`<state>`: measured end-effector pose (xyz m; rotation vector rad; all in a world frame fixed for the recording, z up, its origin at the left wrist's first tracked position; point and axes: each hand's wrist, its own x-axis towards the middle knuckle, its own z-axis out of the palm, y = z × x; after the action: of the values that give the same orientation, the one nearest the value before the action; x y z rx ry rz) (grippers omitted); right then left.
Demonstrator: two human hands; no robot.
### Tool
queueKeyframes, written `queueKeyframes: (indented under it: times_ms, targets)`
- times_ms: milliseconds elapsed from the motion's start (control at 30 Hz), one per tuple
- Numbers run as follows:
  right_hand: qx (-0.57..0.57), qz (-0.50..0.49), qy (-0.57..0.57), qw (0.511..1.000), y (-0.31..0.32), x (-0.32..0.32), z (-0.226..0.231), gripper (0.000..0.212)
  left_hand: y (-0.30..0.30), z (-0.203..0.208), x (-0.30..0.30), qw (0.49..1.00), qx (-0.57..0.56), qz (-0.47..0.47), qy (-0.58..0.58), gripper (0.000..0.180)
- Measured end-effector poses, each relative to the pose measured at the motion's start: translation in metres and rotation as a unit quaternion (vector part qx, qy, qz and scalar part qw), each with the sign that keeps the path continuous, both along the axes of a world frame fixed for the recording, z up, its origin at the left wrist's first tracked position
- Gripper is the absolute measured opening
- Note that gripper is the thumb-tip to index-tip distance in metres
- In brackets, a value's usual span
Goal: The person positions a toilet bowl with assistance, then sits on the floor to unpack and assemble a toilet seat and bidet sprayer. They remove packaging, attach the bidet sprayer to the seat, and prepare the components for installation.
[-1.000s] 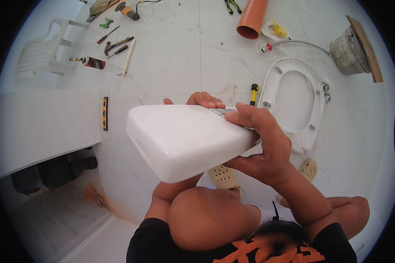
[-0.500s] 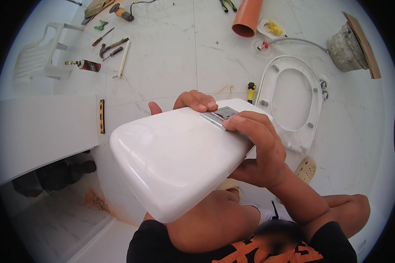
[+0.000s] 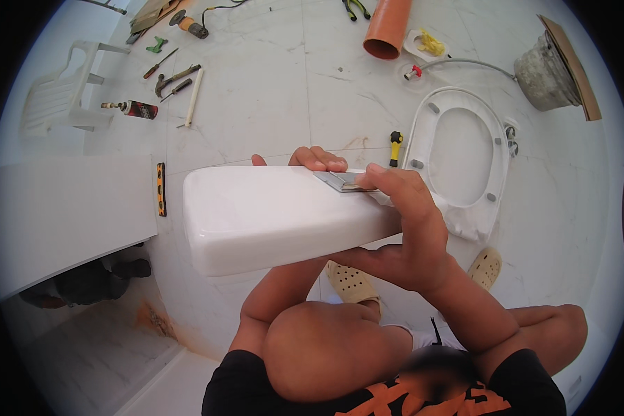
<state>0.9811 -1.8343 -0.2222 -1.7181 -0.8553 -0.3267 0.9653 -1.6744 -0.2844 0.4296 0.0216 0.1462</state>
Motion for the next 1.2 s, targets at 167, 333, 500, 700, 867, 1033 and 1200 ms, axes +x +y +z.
queueKeyframes:
  times_ms: [167,333,500,700,867,1033,1200]
  targets:
    - [-0.011,0.018,0.018,1.0,0.0,0.003,0.001,0.089,0.004,-0.004,0.006,0.999,0.006,0.004,-0.044,0.071]
    - [-0.025,0.032,0.017,0.999,0.001,0.0,0.005,0.087,0.007,-0.003,0.003,0.999,0.024,0.017,-0.04,0.071]
    - [-0.042,0.051,0.0,0.998,0.002,0.004,0.008,0.086,0.007,-0.008,0.002,0.998,0.029,0.023,-0.052,0.072]
    - [-0.05,0.063,0.002,0.997,0.004,0.004,0.01,0.085,0.008,-0.011,0.002,0.997,0.001,0.013,-0.07,0.071]
    - [-0.016,0.051,0.06,0.997,0.002,0.003,0.008,0.088,0.005,-0.003,-0.001,0.999,-0.022,-0.019,-0.032,0.068]
    - [-0.057,0.07,0.011,0.996,0.006,-0.001,0.007,0.091,0.004,-0.007,0.007,0.999,-0.001,-0.006,-0.035,0.069]
    - [-0.088,0.092,0.042,0.991,-0.01,-0.008,0.016,0.099,0.02,-0.011,0.019,0.993,-0.016,-0.023,-0.111,0.071]
